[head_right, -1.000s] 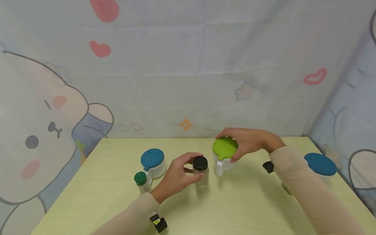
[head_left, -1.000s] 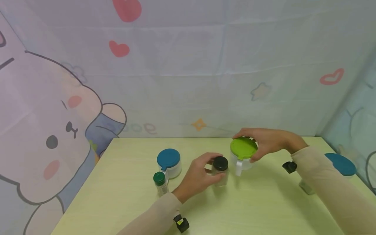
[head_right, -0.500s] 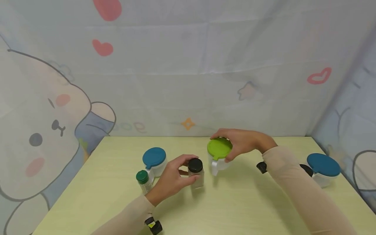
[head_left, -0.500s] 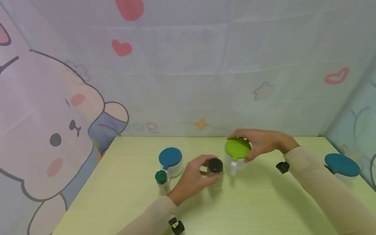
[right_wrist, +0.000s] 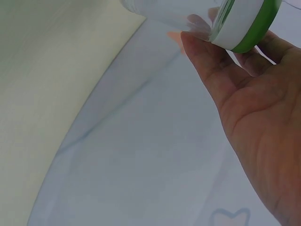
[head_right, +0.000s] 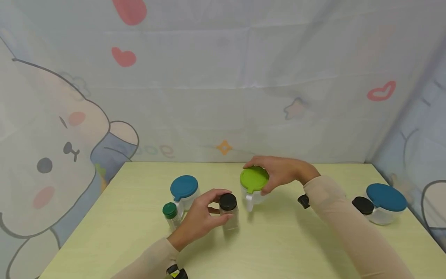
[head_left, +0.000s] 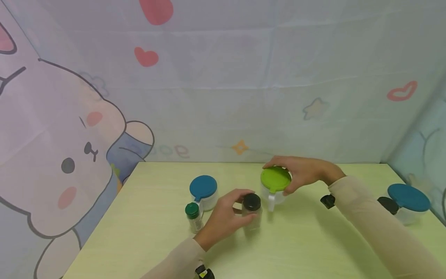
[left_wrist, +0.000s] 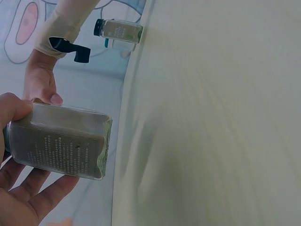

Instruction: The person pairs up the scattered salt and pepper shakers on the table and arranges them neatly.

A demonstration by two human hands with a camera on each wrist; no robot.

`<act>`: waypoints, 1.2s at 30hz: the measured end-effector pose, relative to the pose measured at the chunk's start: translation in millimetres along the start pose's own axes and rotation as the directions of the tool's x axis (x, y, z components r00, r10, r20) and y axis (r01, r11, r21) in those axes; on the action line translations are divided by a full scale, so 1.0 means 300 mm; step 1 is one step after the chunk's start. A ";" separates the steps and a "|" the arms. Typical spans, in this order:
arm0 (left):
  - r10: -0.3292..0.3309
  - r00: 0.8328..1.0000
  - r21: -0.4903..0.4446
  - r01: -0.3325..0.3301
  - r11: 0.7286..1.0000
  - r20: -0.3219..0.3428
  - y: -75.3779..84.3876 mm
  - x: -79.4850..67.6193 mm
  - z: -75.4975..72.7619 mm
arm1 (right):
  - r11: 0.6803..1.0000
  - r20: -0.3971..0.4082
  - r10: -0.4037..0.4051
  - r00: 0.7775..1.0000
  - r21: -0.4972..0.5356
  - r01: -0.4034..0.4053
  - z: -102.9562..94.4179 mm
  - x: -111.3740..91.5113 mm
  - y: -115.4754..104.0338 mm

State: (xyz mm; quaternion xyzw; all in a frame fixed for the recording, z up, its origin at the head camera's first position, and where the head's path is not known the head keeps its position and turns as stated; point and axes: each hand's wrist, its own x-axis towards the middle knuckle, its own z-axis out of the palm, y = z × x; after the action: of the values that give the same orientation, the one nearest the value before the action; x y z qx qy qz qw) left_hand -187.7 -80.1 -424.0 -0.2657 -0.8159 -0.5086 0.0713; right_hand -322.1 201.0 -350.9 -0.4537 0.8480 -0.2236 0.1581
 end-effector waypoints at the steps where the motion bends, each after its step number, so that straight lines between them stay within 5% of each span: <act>1: -0.002 1.000 -0.003 0.002 1.000 0.000 -0.002 -0.003 0.000 | 1.000 0.002 -0.004 1.000 0.002 0.004 0.002 0.005 -0.001; 36: -0.019 0.999 -0.065 0.021 0.998 0.030 -0.021 -0.058 -0.004 | 0.999 0.018 -0.047 0.999 0.024 0.047 0.081 0.130 -0.014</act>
State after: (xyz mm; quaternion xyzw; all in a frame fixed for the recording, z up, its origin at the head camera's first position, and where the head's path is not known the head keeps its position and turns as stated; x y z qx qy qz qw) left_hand -176.4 -89.7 -435.0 -0.2670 -0.8024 -0.5318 0.0455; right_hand -328.5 160.5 -371.9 -0.4736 0.8330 -0.2331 0.1658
